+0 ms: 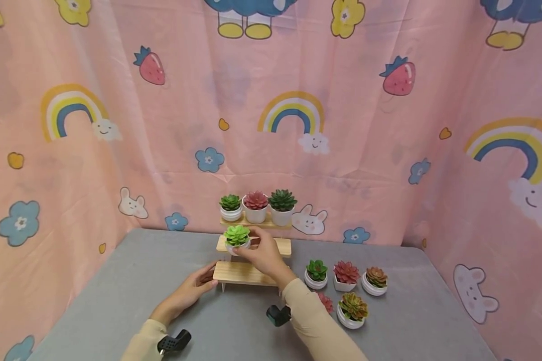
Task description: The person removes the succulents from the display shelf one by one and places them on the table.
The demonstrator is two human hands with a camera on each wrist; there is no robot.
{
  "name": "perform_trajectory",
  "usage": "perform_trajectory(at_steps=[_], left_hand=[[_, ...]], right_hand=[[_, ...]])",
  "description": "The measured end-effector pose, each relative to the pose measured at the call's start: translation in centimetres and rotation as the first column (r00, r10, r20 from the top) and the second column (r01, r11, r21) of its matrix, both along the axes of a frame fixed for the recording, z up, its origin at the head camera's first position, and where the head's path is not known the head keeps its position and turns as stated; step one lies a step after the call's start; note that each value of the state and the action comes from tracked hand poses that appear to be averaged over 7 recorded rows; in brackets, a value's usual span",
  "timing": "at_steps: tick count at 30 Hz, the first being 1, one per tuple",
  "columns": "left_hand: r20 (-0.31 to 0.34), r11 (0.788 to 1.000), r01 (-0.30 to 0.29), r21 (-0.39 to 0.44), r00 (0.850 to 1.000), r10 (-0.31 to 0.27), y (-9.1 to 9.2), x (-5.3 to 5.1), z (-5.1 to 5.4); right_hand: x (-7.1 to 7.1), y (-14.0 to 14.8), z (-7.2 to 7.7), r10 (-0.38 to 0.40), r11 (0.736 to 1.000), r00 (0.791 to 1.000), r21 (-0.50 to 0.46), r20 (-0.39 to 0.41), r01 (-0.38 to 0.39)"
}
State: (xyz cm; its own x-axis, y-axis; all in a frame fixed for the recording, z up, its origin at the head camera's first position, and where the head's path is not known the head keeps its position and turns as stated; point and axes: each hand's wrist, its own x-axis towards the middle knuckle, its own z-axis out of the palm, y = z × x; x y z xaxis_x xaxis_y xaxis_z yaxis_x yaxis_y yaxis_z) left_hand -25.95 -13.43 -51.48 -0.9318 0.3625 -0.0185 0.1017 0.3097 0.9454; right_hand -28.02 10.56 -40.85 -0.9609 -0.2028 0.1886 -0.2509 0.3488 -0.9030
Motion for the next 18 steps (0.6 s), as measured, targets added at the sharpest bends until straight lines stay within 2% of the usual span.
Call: perform_trajectory(at_steps=[6, 13, 18], left_hand=[[-0.051, 1.000, 0.006, -0.004, 0.999, -0.006, -0.1, 0.0, -0.1], [-0.045, 1.000, -0.011, -0.006, 0.999, 0.010, 0.1, 0.0, -0.1], [-0.047, 1.000, -0.006, -0.004, 0.999, 0.006, 0.2, -0.4, 0.0]], right_hand=[[1.9, 1.9, 0.5, -0.004, 1.000, 0.999, -0.028, -0.054, 0.002], [4.2, 4.3, 1.0, 0.006, 1.000, 0.999, -0.009, -0.042, -0.006], [5.7, 5.9, 0.8, -0.043, 0.999, 0.996, 0.025, -0.072, 0.045]])
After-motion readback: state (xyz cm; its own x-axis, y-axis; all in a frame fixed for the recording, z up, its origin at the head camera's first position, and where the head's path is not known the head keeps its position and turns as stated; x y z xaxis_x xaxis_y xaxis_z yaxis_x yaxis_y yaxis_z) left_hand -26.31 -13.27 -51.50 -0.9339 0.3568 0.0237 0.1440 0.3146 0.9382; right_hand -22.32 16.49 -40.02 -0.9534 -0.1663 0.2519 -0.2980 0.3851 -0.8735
